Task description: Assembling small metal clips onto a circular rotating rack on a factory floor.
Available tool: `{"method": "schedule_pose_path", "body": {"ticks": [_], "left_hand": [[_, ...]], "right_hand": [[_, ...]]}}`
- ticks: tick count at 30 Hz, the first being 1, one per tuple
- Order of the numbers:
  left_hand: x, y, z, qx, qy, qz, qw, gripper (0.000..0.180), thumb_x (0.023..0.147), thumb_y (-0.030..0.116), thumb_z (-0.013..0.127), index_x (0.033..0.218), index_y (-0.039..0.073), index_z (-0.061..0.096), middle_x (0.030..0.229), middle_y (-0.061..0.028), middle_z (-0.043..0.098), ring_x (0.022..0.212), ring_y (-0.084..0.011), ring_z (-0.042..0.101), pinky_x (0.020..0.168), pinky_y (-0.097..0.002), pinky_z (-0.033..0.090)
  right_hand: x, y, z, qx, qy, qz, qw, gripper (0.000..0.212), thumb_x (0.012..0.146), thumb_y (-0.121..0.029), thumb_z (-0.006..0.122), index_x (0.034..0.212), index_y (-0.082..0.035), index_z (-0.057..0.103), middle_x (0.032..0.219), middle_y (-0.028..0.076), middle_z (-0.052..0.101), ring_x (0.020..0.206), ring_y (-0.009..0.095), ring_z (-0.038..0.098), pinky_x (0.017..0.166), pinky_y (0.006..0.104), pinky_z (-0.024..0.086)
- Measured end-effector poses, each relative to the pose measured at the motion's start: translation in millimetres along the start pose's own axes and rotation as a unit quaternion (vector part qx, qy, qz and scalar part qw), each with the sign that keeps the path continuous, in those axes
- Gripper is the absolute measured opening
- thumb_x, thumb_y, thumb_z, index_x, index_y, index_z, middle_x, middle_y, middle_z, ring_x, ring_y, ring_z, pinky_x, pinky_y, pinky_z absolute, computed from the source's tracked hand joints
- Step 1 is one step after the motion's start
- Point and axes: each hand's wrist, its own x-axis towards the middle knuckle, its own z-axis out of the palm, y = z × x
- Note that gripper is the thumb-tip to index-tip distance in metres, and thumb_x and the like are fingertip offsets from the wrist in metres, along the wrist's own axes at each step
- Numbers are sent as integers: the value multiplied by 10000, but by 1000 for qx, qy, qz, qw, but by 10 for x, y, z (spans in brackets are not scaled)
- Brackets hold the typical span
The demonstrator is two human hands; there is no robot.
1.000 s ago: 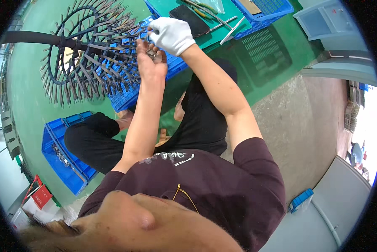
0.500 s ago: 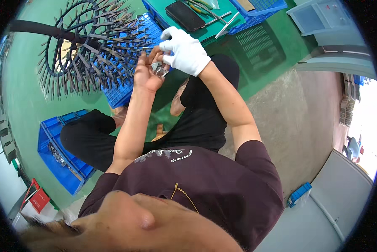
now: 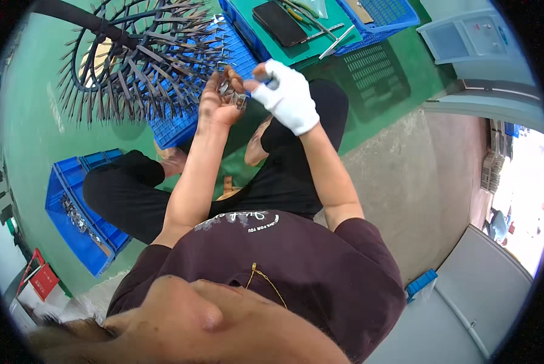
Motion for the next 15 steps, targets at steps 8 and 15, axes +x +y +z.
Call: {"method": "schedule_pose_path", "body": {"ticks": [8, 15], "left_hand": [[-26, -37, -13, 69, 17, 97, 993, 248, 955, 248, 551, 979, 20, 645, 896, -104, 673, 765, -225, 657, 648, -335, 577], [-246, -246, 79, 156, 80, 100, 979, 228, 930, 254, 605, 982, 36, 647, 878, -89, 667, 717, -193, 643, 592, -291, 553]], "right_hand": [[-172, -5, 80, -35, -91, 40, 994, 150, 714, 30, 703, 856, -15, 683, 796, 28, 619, 610, 104, 484, 576, 227, 412], [-134, 186, 247, 10, 34, -34, 999, 145, 698, 20, 695, 835, -26, 680, 763, 29, 621, 583, 150, 506, 562, 255, 424]]}}
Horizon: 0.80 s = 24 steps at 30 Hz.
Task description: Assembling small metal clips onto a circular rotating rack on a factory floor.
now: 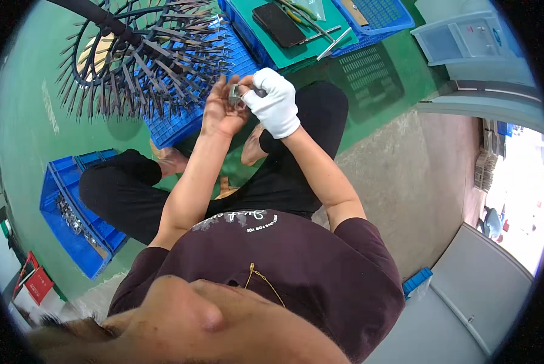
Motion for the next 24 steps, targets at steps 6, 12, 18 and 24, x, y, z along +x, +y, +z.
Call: {"method": "schedule_pose_path", "body": {"ticks": [6, 12, 18, 24], "left_hand": [[-341, 40, 88, 139, 21, -6, 990, 218, 887, 247, 685, 997, 60, 657, 860, -60, 656, 644, -121, 589, 486, -213, 458], [-374, 156, 74, 346, -14, 126, 930, 224, 845, 197, 734, 1017, 70, 665, 813, -41, 646, 581, -72, 520, 448, -176, 371], [-324, 413, 76, 497, -75, 152, 851, 232, 825, 185, 754, 1013, 78, 669, 790, -20, 618, 570, -61, 496, 449, -165, 362], [-68, 258, 236, 198, 71, 89, 974, 228, 848, 235, 744, 1004, 94, 655, 683, 12, 550, 530, -59, 484, 420, -179, 374]], "right_hand": [[40, -107, -37, -87, 68, -70, 991, 131, 724, 18, 699, 849, -17, 681, 798, 22, 611, 612, 112, 494, 568, 226, 408], [67, -147, -80, 37, -5, 27, 999, 109, 760, -18, 689, 868, -14, 677, 788, 13, 622, 617, 106, 523, 566, 224, 418], [394, -109, -313, 184, -247, 236, 922, 121, 787, -44, 677, 902, -8, 672, 744, -5, 622, 619, 107, 536, 567, 231, 426], [654, 101, -204, 245, -185, 182, 934, 102, 775, -37, 683, 872, -5, 678, 712, -1, 612, 616, 108, 521, 570, 231, 422]]}}
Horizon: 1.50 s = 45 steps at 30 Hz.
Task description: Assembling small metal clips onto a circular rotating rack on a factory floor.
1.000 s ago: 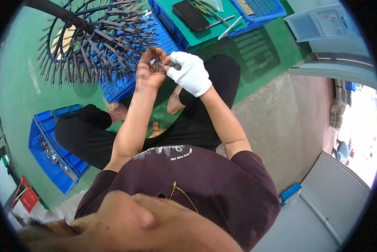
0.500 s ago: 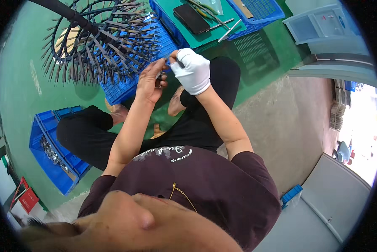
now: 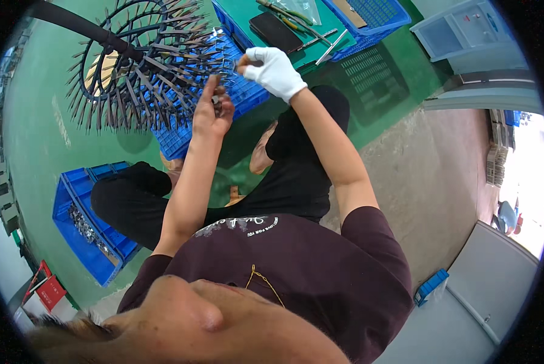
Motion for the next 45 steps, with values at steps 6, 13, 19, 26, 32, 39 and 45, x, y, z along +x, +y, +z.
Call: {"method": "schedule_pose_path", "body": {"ticks": [6, 13, 19, 26, 32, 39, 45], "left_hand": [[267, -63, 279, -130, 71, 104, 983, 213, 824, 249, 755, 828, 116, 588, 724, 7, 532, 559, -65, 467, 454, -185, 363], [366, -82, 512, -146, 190, 197, 951, 249, 843, 229, 724, 773, 111, 516, 690, 5, 507, 536, -80, 444, 459, -214, 354], [441, -110, 457, -134, 151, 214, 956, 245, 850, 183, 693, 783, 100, 473, 634, 10, 471, 499, -85, 411, 455, -225, 340], [425, -66, 447, -147, 144, 222, 953, 242, 847, 155, 680, 776, 111, 453, 603, 12, 450, 478, -84, 395, 449, -216, 333], [455, -75, 463, -164, 169, 228, 945, 228, 846, 141, 674, 771, 114, 460, 604, 12, 453, 477, -80, 396, 443, -204, 320], [392, -73, 455, -139, 129, 221, 957, 229, 838, 128, 674, 854, 86, 449, 618, 6, 458, 483, -82, 410, 441, -203, 324], [358, -43, 462, -145, 133, 197, 961, 296, 832, 121, 678, 959, 61, 417, 623, -1, 459, 490, -85, 421, 440, -204, 330]], "right_hand": [[261, 282, 173, -308, 164, -197, 916, 65, 761, -31, 689, 824, -13, 692, 717, 13, 616, 606, 111, 511, 571, 239, 426], [312, 376, 252, -298, 169, -194, 919, 104, 736, -73, 685, 831, -45, 712, 753, 43, 653, 619, 181, 563, 597, 290, 470], [374, 493, 253, -235, 171, -188, 938, 92, 731, 3, 689, 821, -14, 701, 734, 30, 632, 605, 135, 523, 580, 253, 442], [394, 437, 275, -247, 162, -168, 940, 124, 725, -53, 682, 843, -27, 714, 777, 65, 680, 632, 200, 605, 621, 298, 502], [392, 376, 287, -289, 155, -205, 922, 123, 730, -33, 677, 847, -18, 712, 779, 68, 682, 637, 187, 609, 626, 287, 503], [424, 480, 265, -206, 149, -174, 951, 125, 741, -24, 673, 861, -24, 708, 777, 65, 672, 630, 188, 598, 627, 285, 499], [428, 465, 290, -180, 151, -167, 957, 134, 743, -23, 672, 871, -41, 707, 770, 62, 658, 616, 196, 579, 619, 287, 491]]}}
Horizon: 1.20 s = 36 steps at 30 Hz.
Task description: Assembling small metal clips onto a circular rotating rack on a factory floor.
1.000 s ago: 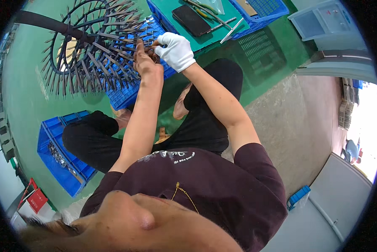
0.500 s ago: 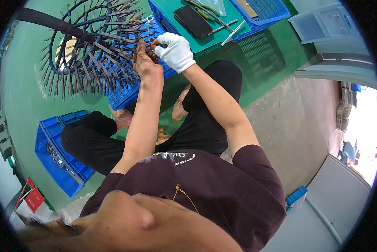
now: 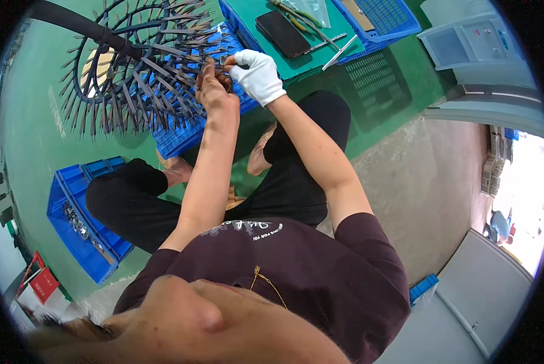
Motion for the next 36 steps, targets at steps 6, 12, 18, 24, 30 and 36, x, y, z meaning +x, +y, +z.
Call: {"method": "schedule_pose_path", "body": {"ticks": [6, 12, 18, 24, 30, 36], "left_hand": [[68, -77, 2, -18, 28, 24, 999, 375, 833, 121, 681, 1034, 45, 373, 710, -21, 498, 525, -88, 445, 458, -209, 359], [52, -98, 50, -31, 58, 35, 997, 422, 836, 141, 693, 1064, 30, 356, 802, -32, 519, 574, -85, 478, 485, -212, 402], [42, -111, 16, -26, 38, 25, 999, 400, 850, 185, 694, 1081, 23, 410, 810, -41, 529, 628, -86, 528, 508, -198, 423], [-51, -31, -287, 23, -74, -56, 995, 221, 909, 241, 624, 997, 51, 556, 786, -65, 559, 649, -106, 560, 525, -204, 432], [-232, 255, -514, -107, -126, -253, 953, 210, 963, 259, 540, 919, 73, 626, 789, -86, 592, 669, -136, 563, 530, -233, 443], [-144, 274, -631, -120, -141, -317, 930, 226, 969, 203, 521, 1049, 24, 631, 883, -94, 640, 763, -180, 607, 573, -292, 489]], "right_hand": [[8, -186, -43, -123, -1, -77, 989, 137, 740, -31, 667, 870, -49, 706, 765, 51, 651, 608, 208, 569, 604, 289, 480], [19, -277, -74, -207, -11, -101, 973, 129, 745, -70, 664, 865, -53, 706, 769, 44, 654, 617, 217, 571, 588, 297, 471], [12, -258, -55, -227, -17, -81, 970, 127, 761, -153, 669, 861, -89, 713, 781, 47, 661, 627, 251, 596, 580, 326, 477], [-96, -339, -131, -217, 20, -101, 971, 110, 746, -56, 674, 852, -44, 701, 735, 39, 640, 583, 191, 560, 571, 287, 459], [-419, -557, -386, -144, -41, -60, 987, 89, 751, -57, 680, 838, -47, 696, 786, 29, 632, 607, 175, 550, 573, 277, 445], [-648, -759, -385, -159, -105, -161, 969, 91, 749, -48, 670, 839, -56, 684, 892, 23, 624, 645, 159, 530, 580, 260, 427]]}}
